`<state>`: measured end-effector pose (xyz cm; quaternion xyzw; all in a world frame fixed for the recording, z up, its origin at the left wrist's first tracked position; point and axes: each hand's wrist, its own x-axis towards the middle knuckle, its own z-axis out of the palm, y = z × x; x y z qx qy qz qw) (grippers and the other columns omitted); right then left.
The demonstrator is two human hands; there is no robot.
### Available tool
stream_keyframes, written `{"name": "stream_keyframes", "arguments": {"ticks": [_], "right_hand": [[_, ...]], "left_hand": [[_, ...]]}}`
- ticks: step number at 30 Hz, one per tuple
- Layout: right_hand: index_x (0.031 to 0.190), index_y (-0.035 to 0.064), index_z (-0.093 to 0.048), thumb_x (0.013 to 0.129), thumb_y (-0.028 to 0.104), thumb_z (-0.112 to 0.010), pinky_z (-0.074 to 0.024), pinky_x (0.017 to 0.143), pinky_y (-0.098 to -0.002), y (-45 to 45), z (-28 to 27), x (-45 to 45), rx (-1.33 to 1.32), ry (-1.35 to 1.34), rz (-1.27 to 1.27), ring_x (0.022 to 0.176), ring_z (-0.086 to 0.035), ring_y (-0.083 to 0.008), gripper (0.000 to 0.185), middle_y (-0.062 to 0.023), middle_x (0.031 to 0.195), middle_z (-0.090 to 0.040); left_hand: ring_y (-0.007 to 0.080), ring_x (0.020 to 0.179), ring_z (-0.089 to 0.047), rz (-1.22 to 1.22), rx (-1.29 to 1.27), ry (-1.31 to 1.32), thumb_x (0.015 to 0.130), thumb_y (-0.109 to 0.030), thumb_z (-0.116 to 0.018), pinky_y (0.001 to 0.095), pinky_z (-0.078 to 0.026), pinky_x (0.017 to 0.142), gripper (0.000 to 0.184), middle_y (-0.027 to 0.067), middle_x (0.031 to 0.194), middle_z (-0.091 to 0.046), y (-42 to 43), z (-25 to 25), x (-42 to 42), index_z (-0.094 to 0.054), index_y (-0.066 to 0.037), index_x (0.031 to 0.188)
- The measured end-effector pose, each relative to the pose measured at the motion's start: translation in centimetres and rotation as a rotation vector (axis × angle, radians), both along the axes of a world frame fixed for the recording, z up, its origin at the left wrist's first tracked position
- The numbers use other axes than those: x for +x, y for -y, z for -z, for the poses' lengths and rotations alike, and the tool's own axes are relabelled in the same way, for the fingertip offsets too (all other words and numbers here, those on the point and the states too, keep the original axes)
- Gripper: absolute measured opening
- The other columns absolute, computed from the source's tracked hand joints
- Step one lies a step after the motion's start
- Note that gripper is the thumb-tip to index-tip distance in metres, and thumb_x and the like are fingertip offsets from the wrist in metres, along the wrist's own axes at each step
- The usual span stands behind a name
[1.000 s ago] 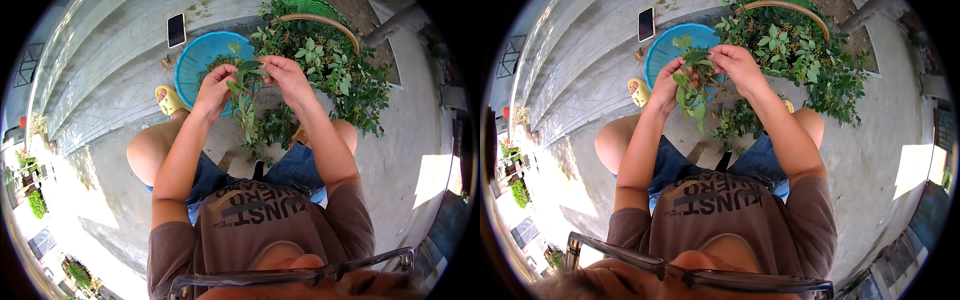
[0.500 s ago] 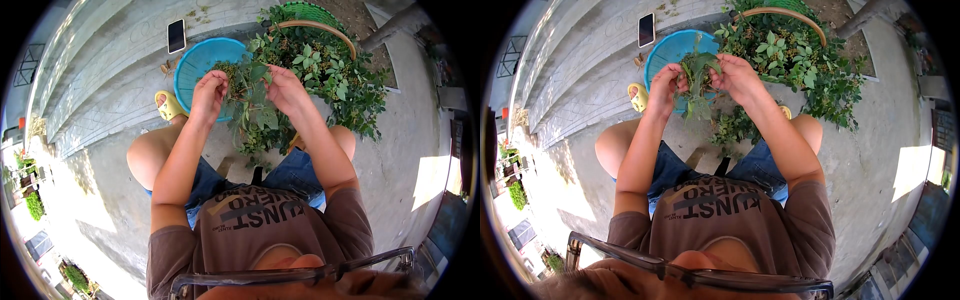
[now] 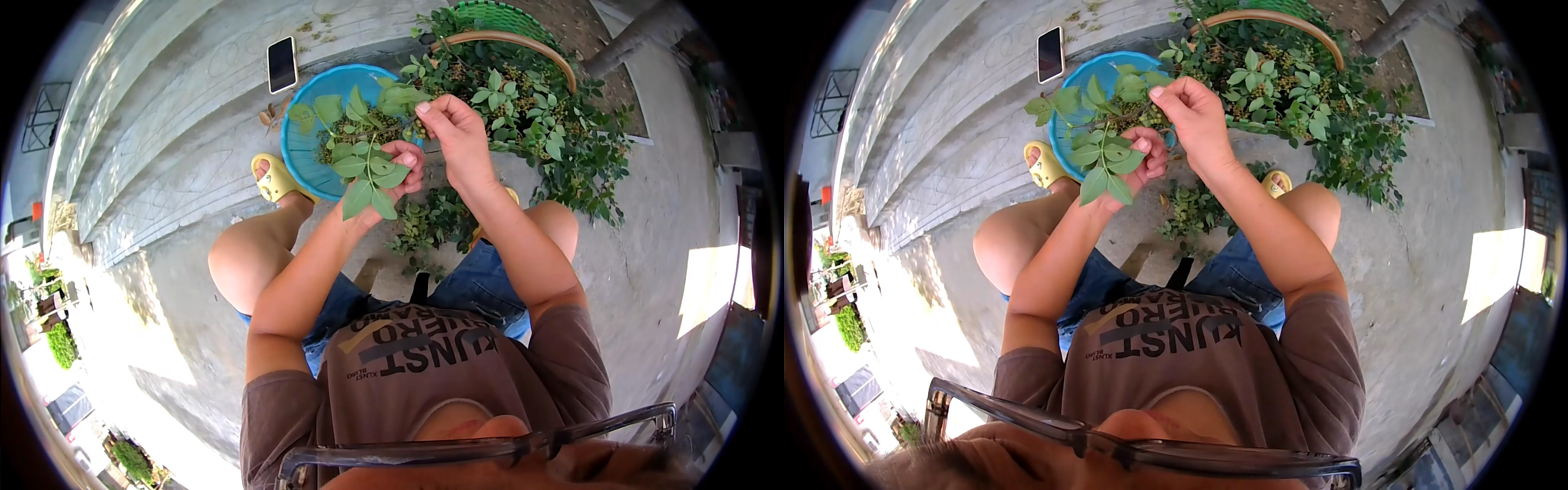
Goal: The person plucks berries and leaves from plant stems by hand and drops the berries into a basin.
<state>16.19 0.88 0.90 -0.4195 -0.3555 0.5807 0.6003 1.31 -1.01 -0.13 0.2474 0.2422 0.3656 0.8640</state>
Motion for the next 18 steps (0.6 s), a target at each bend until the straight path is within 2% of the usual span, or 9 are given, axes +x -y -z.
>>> {"name": "stream_keyframes", "arguments": {"ticks": [2, 4, 8, 12, 15, 18], "right_hand": [[0.072, 0.0069, -0.054, 0.084, 0.014, -0.067, -0.0326, 0.054, -0.0196, 0.1, -0.3, -0.3, 0.044, 0.044, 0.060, 0.060, -0.038, -0.0019, 0.020, 0.0066, 0.064, -0.047], [0.072, 0.0064, -0.054, 0.084, 0.014, -0.067, -0.0334, 0.054, -0.0195, 0.0, 0.1, -0.5, 0.078, 0.105, 0.070, 0.060, -0.039, -0.0020, 0.019, 0.0064, 0.064, -0.048], [0.073, 0.0046, -0.054, 0.084, 0.014, -0.068, -0.0358, 0.052, -0.0200, 0.1, 0.0, -0.9, 0.176, 0.304, 0.098, 0.058, -0.041, -0.0025, 0.019, 0.0054, 0.062, -0.050], [0.073, 0.0038, -0.055, 0.082, 0.014, -0.069, -0.0370, 0.051, -0.0208, 0.3, -0.9, -1.1, 0.231, 0.460, 0.157, 0.054, -0.042, -0.0037, 0.020, 0.0031, 0.059, -0.051], [0.070, 0.0042, -0.054, 0.079, 0.013, -0.070, -0.0377, 0.049, -0.0227, 0.1, -1.1, -0.9, 0.310, 0.575, 0.187, 0.050, -0.045, -0.0066, 0.021, 0.0007, 0.057, -0.051], [0.073, 0.0020, -0.055, 0.081, 0.010, -0.069, -0.0404, 0.055, -0.0210, 0.1, -1.3, -0.3, 0.341, 0.734, 0.165, 0.059, -0.046, -0.0050, 0.018, 0.0014, 0.064, -0.055]], "left_hand": [[0.0119, 0.069, -0.044, -0.065, -0.018, 0.046, 0.084, -0.021, -0.068, 0.0252, -0.038, 0.061, 0.018, 0.0005, 0.079, -0.049, 0.1, 0.0, 0.2, -0.056, -0.007, 0.088], [0.0128, 0.069, -0.043, -0.185, -0.023, 0.098, 0.086, -0.026, -0.065, 0.0255, -0.037, 0.062, 0.020, 0.0009, 0.078, -0.048, 0.1, 0.0, 0.4, -0.054, -0.009, 0.088], [0.0134, 0.069, -0.045, -0.343, -0.127, 0.050, 0.088, -0.026, -0.063, 0.0265, -0.040, 0.064, 0.017, 0.0011, 0.078, -0.050, 0.0, -0.4, 0.4, -0.055, -0.010, 0.089], [0.0136, 0.068, -0.045, -0.378, -0.175, 0.010, 0.089, -0.026, -0.062, 0.0268, -0.041, 0.065, 0.018, 0.0007, 0.077, -0.049, 0.1, -0.7, 0.2, -0.055, -0.009, 0.088], [0.0134, 0.068, -0.044, -0.313, -0.213, -0.030, 0.090, -0.027, -0.061, 0.0266, -0.040, 0.064, 0.021, 0.0005, 0.075, -0.049, 0.6, -1.1, -0.2, -0.055, -0.008, 0.086], [0.0123, 0.064, -0.043, -0.216, -0.203, -0.069, 0.090, -0.028, -0.060, 0.0259, -0.038, 0.061, 0.023, -0.0004, 0.070, -0.046, 1.0, -1.5, -0.6, -0.056, -0.006, 0.085]]}}
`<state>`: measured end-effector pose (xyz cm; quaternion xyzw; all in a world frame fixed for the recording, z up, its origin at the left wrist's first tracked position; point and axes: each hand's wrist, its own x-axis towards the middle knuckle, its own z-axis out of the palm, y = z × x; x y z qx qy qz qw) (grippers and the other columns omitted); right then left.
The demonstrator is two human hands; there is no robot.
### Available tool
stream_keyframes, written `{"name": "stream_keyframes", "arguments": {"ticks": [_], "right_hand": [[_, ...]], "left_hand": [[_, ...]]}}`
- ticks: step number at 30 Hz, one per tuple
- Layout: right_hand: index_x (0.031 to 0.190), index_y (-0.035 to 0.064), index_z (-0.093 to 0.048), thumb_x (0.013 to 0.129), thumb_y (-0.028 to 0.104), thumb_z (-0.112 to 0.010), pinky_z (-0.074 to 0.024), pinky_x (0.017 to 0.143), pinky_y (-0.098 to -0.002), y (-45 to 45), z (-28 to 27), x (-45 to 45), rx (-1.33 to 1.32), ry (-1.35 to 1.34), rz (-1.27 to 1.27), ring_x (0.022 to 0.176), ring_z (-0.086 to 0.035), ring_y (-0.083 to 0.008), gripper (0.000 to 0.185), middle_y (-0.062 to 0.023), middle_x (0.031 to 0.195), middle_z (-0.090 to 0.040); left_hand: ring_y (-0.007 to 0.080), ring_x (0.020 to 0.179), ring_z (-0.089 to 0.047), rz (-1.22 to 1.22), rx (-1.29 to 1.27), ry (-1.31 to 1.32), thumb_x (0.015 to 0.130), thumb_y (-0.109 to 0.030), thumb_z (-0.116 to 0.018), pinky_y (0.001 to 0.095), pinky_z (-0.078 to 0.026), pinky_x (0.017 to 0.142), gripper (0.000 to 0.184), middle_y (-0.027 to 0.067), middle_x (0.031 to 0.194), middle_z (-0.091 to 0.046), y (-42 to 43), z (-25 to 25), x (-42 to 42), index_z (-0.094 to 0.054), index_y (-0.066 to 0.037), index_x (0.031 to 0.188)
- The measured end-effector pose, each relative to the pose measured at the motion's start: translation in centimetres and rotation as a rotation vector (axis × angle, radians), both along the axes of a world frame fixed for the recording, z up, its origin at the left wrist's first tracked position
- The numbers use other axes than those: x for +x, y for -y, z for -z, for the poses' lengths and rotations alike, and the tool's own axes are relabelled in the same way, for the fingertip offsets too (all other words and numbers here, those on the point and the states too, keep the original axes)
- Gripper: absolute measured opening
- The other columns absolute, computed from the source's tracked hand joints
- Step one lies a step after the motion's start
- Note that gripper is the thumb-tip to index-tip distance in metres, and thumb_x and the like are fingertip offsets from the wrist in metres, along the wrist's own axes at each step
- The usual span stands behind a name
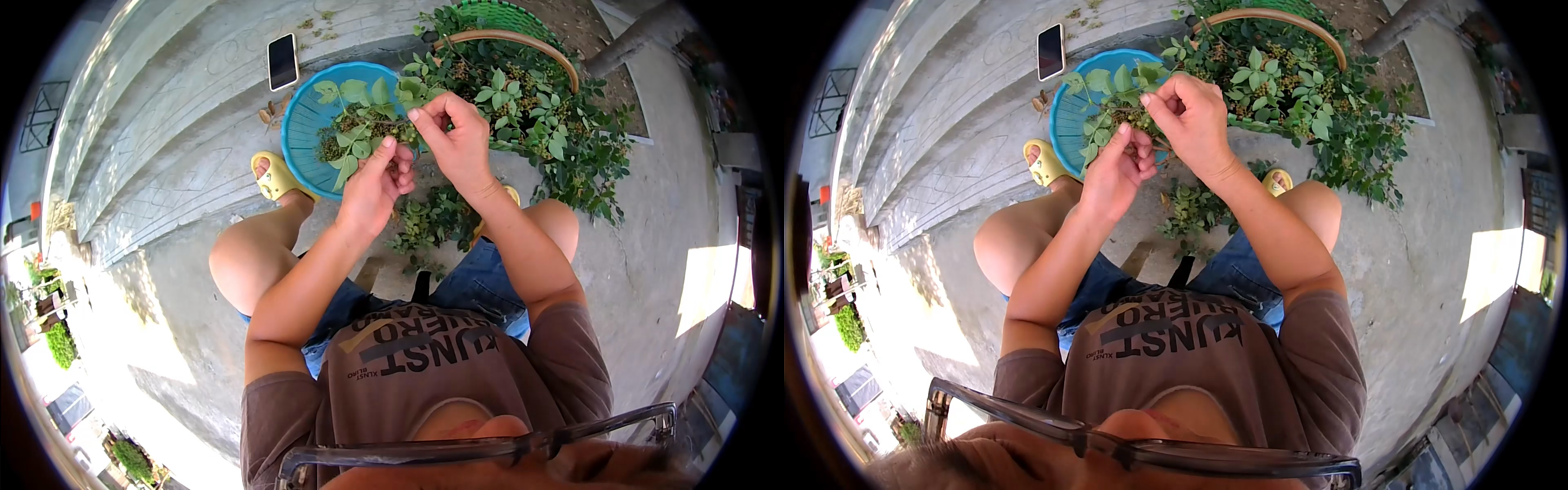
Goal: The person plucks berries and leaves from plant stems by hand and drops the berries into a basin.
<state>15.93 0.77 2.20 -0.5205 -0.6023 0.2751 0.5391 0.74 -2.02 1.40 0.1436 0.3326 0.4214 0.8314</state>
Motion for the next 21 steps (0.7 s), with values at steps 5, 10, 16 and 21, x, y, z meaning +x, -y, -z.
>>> {"name": "stream_keyframes", "arguments": {"ticks": [5, 10, 16, 21], "right_hand": [[0.065, 0.0090, -0.052, 0.074, 0.013, -0.071, -0.0345, 0.062, -0.0280, -0.3, -0.1, 0.2, 0.126, 0.079, 0.076, 0.051, -0.046, -0.0127, 0.022, 0.0030, 0.056, -0.049], [0.065, 0.0096, -0.052, 0.074, 0.013, -0.072, -0.0331, 0.065, -0.0284, -0.1, -0.1, 0.1, 0.138, 0.114, 0.058, 0.052, -0.046, -0.0124, 0.022, 0.0036, 0.056, -0.048], [0.065, 0.0065, -0.053, 0.076, 0.010, -0.070, -0.0360, 0.055, -0.0259, 0.3, -0.5, 0.0, 0.044, 0.025, -0.010, 0.050, -0.046, -0.0101, 0.021, 0.0012, 0.055, -0.050], [0.068, 0.0026, -0.054, 0.078, 0.009, -0.069, -0.0354, 0.044, -0.0218, 0.2, 0.1, 0.0, -0.028, -0.099, -0.089, 0.049, -0.046, -0.0051, 0.019, 0.0000, 0.055, -0.052]], "left_hand": [[0.0084, 0.058, -0.040, -0.097, 0.628, -0.650, 0.086, -0.019, -0.067, 0.0215, -0.035, 0.054, 0.019, -0.0030, 0.066, -0.045, 0.3, -1.0, 0.0, -0.058, -0.003, 0.089], [0.0077, 0.059, -0.036, -0.144, 1.015, -1.213, 0.075, -0.010, -0.075, 0.0224, -0.032, 0.051, 0.028, -0.0014, 0.068, -0.043, -0.8, -3.6, 0.1, -0.059, -0.003, 0.096], [0.0130, 0.055, -0.035, -0.167, 1.169, -1.319, 0.069, -0.007, -0.077, 0.0275, -0.034, 0.050, 0.026, 0.0023, 0.063, -0.039, -1.9, -3.1, -0.3, -0.063, -0.004, 0.090], [0.0134, 0.054, -0.038, -0.145, 1.203, -1.314, 0.071, 0.000, -0.071, 0.0280, -0.035, 0.049, 0.019, 0.0032, 0.063, -0.040, -2.2, -2.7, -0.7, -0.063, -0.005, 0.087]]}}
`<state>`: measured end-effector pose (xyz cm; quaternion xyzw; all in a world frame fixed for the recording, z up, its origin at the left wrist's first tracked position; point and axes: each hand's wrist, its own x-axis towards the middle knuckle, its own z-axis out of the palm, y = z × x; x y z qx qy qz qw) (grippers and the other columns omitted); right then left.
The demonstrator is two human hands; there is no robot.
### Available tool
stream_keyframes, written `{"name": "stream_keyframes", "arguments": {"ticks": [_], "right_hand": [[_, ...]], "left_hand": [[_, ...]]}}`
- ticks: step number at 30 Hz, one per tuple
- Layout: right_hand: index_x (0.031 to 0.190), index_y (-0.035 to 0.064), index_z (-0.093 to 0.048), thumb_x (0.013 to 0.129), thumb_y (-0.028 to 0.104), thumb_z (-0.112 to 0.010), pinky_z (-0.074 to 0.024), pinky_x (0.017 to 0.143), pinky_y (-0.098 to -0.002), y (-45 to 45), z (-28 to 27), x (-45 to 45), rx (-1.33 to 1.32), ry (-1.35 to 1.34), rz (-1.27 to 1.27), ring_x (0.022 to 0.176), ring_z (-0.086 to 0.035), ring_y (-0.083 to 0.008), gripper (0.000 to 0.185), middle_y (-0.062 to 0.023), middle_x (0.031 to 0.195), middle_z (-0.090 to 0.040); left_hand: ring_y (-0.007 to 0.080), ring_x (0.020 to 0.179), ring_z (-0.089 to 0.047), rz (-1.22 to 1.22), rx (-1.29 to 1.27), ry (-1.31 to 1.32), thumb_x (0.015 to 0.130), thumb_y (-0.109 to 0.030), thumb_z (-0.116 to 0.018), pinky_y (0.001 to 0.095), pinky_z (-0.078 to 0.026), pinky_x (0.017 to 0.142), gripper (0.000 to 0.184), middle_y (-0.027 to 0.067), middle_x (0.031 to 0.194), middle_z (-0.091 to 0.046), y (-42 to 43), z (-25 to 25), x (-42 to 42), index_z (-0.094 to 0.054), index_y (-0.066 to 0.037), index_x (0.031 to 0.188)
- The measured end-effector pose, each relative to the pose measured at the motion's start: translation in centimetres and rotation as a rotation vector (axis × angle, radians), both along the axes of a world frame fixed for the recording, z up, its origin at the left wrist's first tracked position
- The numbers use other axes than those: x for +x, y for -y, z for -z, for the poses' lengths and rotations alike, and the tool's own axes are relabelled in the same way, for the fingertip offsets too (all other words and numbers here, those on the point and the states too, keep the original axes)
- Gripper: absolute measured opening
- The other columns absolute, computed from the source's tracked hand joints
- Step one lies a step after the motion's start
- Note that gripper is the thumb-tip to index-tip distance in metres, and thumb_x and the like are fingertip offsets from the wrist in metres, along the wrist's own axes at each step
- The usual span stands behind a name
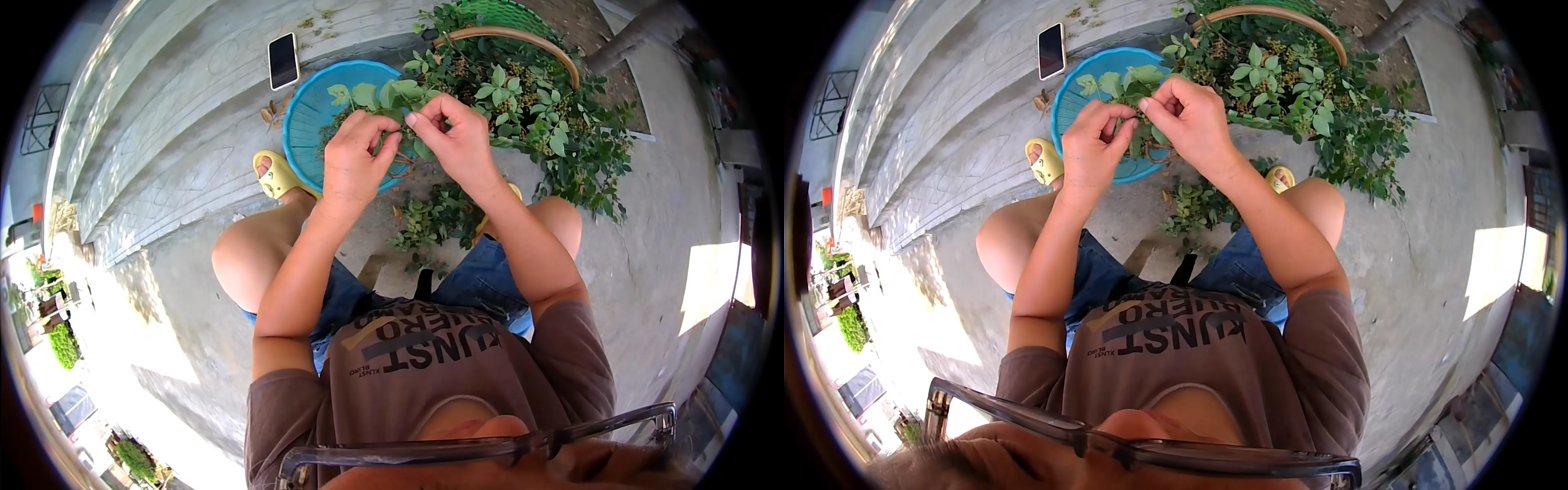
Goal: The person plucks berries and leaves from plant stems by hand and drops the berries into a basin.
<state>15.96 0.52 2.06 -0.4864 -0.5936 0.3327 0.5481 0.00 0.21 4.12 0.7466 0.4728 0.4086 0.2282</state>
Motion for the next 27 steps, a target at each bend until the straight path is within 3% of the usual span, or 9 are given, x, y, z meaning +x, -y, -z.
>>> {"name": "stream_keyframes", "arguments": {"ticks": [4, 6, 7, 16, 18, 22, 24, 26, 27], "right_hand": [[0.072, 0.0026, -0.056, 0.081, 0.011, -0.069, -0.0363, 0.050, -0.0205, 0.1, 0.2, 0.1, -0.121, -0.029, -0.024, 0.056, -0.043, -0.0025, 0.018, 0.0037, 0.060, -0.052], [0.074, 0.0031, -0.056, 0.082, 0.011, -0.068, -0.0368, 0.054, -0.0193, 0.1, 0.3, 0.0, -0.167, -0.029, -0.053, 0.061, -0.043, -0.0020, 0.017, 0.0054, 0.065, -0.051], [0.073, 0.0032, -0.056, 0.082, 0.011, -0.068, -0.0366, 0.054, -0.0193, 0.1, 0.5, 0.0, -0.174, -0.045, -0.057, 0.061, -0.043, -0.0019, 0.017, 0.0057, 0.064, -0.051], [0.072, 0.0036, -0.054, 0.085, 0.013, -0.065, -0.0330, 0.051, -0.0204, -0.7, 2.1, 0.4, -0.222, -0.083, -0.176, 0.059, -0.039, -0.0020, 0.020, 0.0068, 0.064, -0.048], [0.072, 0.0036, -0.054, 0.085, 0.013, -0.065, -0.0324, 0.051, -0.0208, -0.8, 2.2, 0.8, -0.223, -0.037, -0.198, 0.059, -0.038, -0.0022, 0.020, 0.0069, 0.064, -0.047], [0.072, 0.0042, -0.055, 0.085, 0.016, -0.065, -0.0313, 0.052, -0.0209, -0.9, 1.6, 1.8, -0.337, -0.020, -0.292, 0.060, -0.037, -0.0024, 0.020, 0.0074, 0.064, -0.047], [0.073, 0.0053, -0.055, 0.085, 0.017, -0.065, -0.0301, 0.052, -0.0206, -1.0, 1.5, 2.1, -0.429, -0.130, -0.317, 0.060, -0.037, -0.0024, 0.020, 0.0076, 0.065, -0.047], [0.072, 0.0062, -0.054, 0.085, 0.018, -0.065, -0.0293, 0.053, -0.0203, -1.0, 2.0, 2.1, -0.423, -0.153, -0.301, 0.060, -0.037, -0.0022, 0.021, 0.0078, 0.066, -0.047], [0.071, 0.0063, -0.054, 0.085, 0.018, -0.065, -0.0294, 0.053, -0.0203, -0.8, 1.9, 2.2, -0.431, -0.149, -0.279, 0.060, -0.037, -0.0021, 0.021, 0.0078, 0.066, -0.047]], "left_hand": [[0.0151, 0.053, -0.041, 0.004, 0.110, -0.046, 0.071, 0.001, -0.068, 0.0290, -0.036, 0.048, 0.016, 0.0045, 0.064, -0.042, -0.1, 0.5, 0.2, -0.062, -0.005, 0.085], [0.0287, 0.062, -0.055, 0.004, 0.198, -0.116, 0.070, 0.001, -0.066, 0.0363, -0.046, 0.056, 0.014, 0.0099, 0.071, -0.054, -0.2, 0.8, 0.2, -0.060, -0.004, 0.082], [0.0287, 0.062, -0.055, 0.004, 0.196, -0.117, 0.070, 0.001, -0.066, 0.0363, -0.046, 0.056, 0.014, 0.0099, 0.071, -0.054, -0.2, 0.7, 0.2, -0.060, -0.004, 0.082], [0.0130, 0.055, -0.044, 0.038, -0.241, 0.071, 0.071, -0.001, -0.062, 0.0266, -0.039, 0.052, 0.006, 0.0046, 0.062, -0.048, -1.0, 1.0, -0.9, -0.059, 0.000, 0.076], [0.0052, 0.061, -0.039, 0.150, -0.311, 0.052, 0.077, -0.002, -0.063, 0.0214, -0.035, 0.055, 0.006, -0.0019, 0.067, -0.048, -1.2, 1.3, -1.5, -0.060, 0.000, 0.082], [0.0042, 0.063, -0.039, 0.225, -0.358, 0.039, 0.078, -0.002, -0.064, 0.0192, -0.035, 0.057, 0.005, -0.0034, 0.069, -0.049, -1.6, 1.0, -2.3, -0.060, 0.000, 0.081], [0.0078, 0.059, -0.042, 0.161, -0.552, 0.344, 0.080, -0.005, -0.064, 0.0224, -0.036, 0.055, 0.006, -0.0029, 0.065, -0.050, -1.7, 0.3, -2.4, -0.060, -0.001, 0.079], [0.0094, 0.064, -0.046, 0.222, -0.702, 0.535, 0.086, -0.006, -0.060, 0.0221, -0.035, 0.057, 0.003, -0.0015, 0.076, -0.054, -1.7, 0.0, -2.8, -0.059, -0.003, 0.084], [0.0112, 0.067, -0.048, 0.260, -0.787, 0.786, 0.086, -0.005, -0.057, 0.0228, -0.036, 0.057, 0.001, 0.0013, 0.081, -0.055, -1.5, -0.7, -2.6, -0.058, -0.004, 0.086]]}}
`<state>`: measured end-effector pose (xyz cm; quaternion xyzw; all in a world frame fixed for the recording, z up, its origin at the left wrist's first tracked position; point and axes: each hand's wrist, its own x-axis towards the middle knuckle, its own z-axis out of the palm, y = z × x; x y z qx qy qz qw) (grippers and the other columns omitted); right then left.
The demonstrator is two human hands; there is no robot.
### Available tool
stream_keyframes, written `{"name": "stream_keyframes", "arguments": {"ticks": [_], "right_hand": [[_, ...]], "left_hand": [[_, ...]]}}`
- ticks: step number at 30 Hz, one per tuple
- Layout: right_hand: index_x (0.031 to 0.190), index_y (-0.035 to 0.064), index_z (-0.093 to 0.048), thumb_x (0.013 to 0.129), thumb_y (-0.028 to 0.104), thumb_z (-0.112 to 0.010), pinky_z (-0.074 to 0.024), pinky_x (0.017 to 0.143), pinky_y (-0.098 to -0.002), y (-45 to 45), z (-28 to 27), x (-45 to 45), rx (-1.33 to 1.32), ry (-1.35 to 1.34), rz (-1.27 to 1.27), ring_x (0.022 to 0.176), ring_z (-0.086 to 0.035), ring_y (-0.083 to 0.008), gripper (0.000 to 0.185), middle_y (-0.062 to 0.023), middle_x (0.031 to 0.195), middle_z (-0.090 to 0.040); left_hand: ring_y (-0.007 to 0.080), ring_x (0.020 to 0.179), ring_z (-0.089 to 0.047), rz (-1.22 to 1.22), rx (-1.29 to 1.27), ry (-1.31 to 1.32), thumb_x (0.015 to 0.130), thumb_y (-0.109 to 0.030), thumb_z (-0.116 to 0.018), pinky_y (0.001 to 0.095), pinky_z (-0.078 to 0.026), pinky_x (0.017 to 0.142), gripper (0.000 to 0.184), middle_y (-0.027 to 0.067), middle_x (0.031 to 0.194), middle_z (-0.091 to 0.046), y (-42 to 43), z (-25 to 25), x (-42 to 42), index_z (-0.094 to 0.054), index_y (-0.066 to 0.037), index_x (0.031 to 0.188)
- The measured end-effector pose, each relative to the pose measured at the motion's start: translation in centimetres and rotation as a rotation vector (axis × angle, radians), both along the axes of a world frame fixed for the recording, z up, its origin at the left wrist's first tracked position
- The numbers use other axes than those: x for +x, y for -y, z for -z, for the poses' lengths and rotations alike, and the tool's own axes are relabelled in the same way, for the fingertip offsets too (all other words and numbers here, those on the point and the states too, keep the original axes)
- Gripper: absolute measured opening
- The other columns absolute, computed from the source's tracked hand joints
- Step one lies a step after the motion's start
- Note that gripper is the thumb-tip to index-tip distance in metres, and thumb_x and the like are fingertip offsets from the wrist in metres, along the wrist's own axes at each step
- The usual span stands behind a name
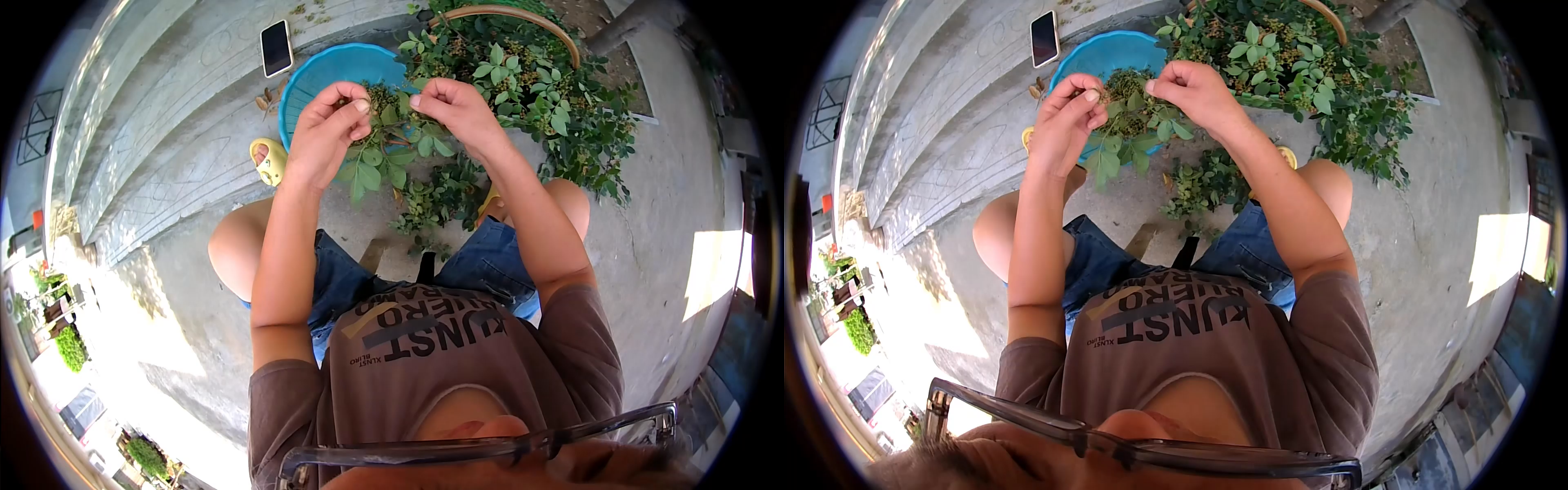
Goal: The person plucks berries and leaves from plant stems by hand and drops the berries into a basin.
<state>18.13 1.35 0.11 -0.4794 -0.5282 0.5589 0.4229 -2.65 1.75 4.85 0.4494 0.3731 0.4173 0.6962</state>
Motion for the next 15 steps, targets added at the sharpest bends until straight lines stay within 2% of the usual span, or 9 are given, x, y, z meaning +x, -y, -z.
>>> {"name": "stream_keyframes", "arguments": {"ticks": [1, 2, 5, 6, 9, 11, 13, 14, 15], "right_hand": [[0.071, 0.0064, -0.053, 0.085, 0.017, -0.065, -0.0296, 0.053, -0.0203, 0.0, -0.1, 0.1, -0.008, 0.009, 0.020, 0.060, -0.037, -0.0021, 0.022, 0.0078, 0.066, -0.047], [0.071, 0.0064, -0.053, 0.085, 0.017, -0.065, -0.0296, 0.053, -0.0203, 0.1, 0.1, 0.1, -0.006, 0.011, 0.022, 0.060, -0.037, -0.0021, 0.022, 0.0078, 0.066, -0.047], [0.070, 0.0063, -0.052, 0.085, 0.018, -0.066, -0.0301, 0.052, -0.0207, 0.3, 0.4, 0.1, 0.103, 0.040, 0.091, 0.059, -0.037, -0.0023, 0.023, 0.0076, 0.065, -0.047], [0.071, 0.0057, -0.052, 0.084, 0.017, -0.066, -0.0311, 0.052, -0.0208, 0.7, -0.4, 0.1, 0.141, 0.096, 0.134, 0.059, -0.037, -0.0025, 0.023, 0.0070, 0.064, -0.047], [0.071, 0.0041, -0.053, 0.083, 0.016, -0.067, -0.0332, 0.051, -0.0209, 1.3, -1.2, -0.1, 0.221, 0.209, 0.204, 0.058, -0.039, -0.0027, 0.023, 0.0056, 0.062, -0.047], [0.071, 0.0031, -0.053, 0.082, 0.016, -0.068, -0.0343, 0.051, -0.0209, 1.5, -1.5, -0.3, 0.265, 0.264, 0.231, 0.058, -0.040, -0.0029, 0.023, 0.0049, 0.061, -0.047], [0.071, 0.0018, -0.054, 0.081, 0.015, -0.068, -0.0358, 0.050, -0.0209, 1.5, -1.8, -0.5, 0.281, 0.312, 0.241, 0.057, -0.042, -0.0032, 0.022, 0.0036, 0.061, -0.050], [0.071, 0.0018, -0.054, 0.081, 0.015, -0.068, -0.0358, 0.050, -0.0209, 1.5, -1.8, -0.6, 0.282, 0.311, 0.240, 0.057, -0.042, -0.0032, 0.022, 0.0036, 0.061, -0.050], [0.071, 0.0016, -0.054, 0.081, 0.015, -0.069, -0.0362, 0.050, -0.0212, 1.5, -1.8, -0.6, 0.306, 0.332, 0.243, 0.056, -0.042, -0.0035, 0.022, 0.0033, 0.060, -0.051]], "left_hand": [[0.0129, 0.070, -0.050, -0.019, -0.114, 0.238, 0.087, -0.004, -0.054, 0.0234, -0.036, 0.058, 0.003, 0.0041, 0.087, -0.056, 0.1, -0.5, 0.2, -0.057, -0.005, 0.088], [0.0166, 0.075, -0.053, 0.035, -0.153, 0.324, 0.089, -0.002, -0.049, 0.0243, -0.038, 0.059, 0.005, 0.0092, 0.094, -0.056, 0.1, -0.7, 0.0, -0.053, -0.005, 0.090], [0.0166, 0.074, -0.052, 0.078, -0.292, 0.398, 0.088, -0.001, -0.047, 0.0242, -0.038, 0.059, 0.006, 0.0114, 0.092, -0.057, 0.8, -0.5, 0.4, -0.051, -0.004, 0.091], [0.0159, 0.072, -0.048, 0.084, -0.277, 0.379, 0.085, -0.001, -0.048, 0.0230, -0.036, 0.053, 0.007, 0.0098, 0.087, -0.053, 1.1, -0.4, 0.9, -0.050, -0.003, 0.092], [0.0149, 0.067, -0.045, 0.099, -0.290, 0.373, 0.085, 0.000, -0.049, 0.0229, -0.034, 0.051, 0.008, 0.0087, 0.083, -0.052, 0.8, 1.1, 1.2, -0.050, -0.002, 0.092], [0.0111, 0.064, -0.042, 0.064, -0.257, 0.287, 0.085, -0.002, -0.053, 0.0227, -0.031, 0.051, 0.008, 0.0046, 0.077, -0.049, 1.2, 1.2, 1.8, -0.050, -0.003, 0.092], [0.0107, 0.057, -0.042, -0.037, -0.014, -0.183, 0.084, -0.010, -0.060, 0.0219, -0.033, 0.051, 0.008, -0.0005, 0.072, -0.050, 1.5, 1.4, 2.7, -0.053, -0.005, 0.084], [0.0111, 0.055, -0.040, -0.107, 0.294, -0.438, 0.079, -0.019, -0.071, 0.0233, -0.035, 0.051, 0.022, -0.0019, 0.066, -0.048, 1.4, 2.7, 3.0, -0.054, -0.004, 0.080], [0.0111, 0.055, -0.040, -0.108, 0.294, -0.439, 0.079, -0.019, -0.071, 0.0233, -0.035, 0.051, 0.022, -0.0019, 0.066, -0.048, 1.6, 2.3, 3.5, -0.054, -0.004, 0.080]]}}
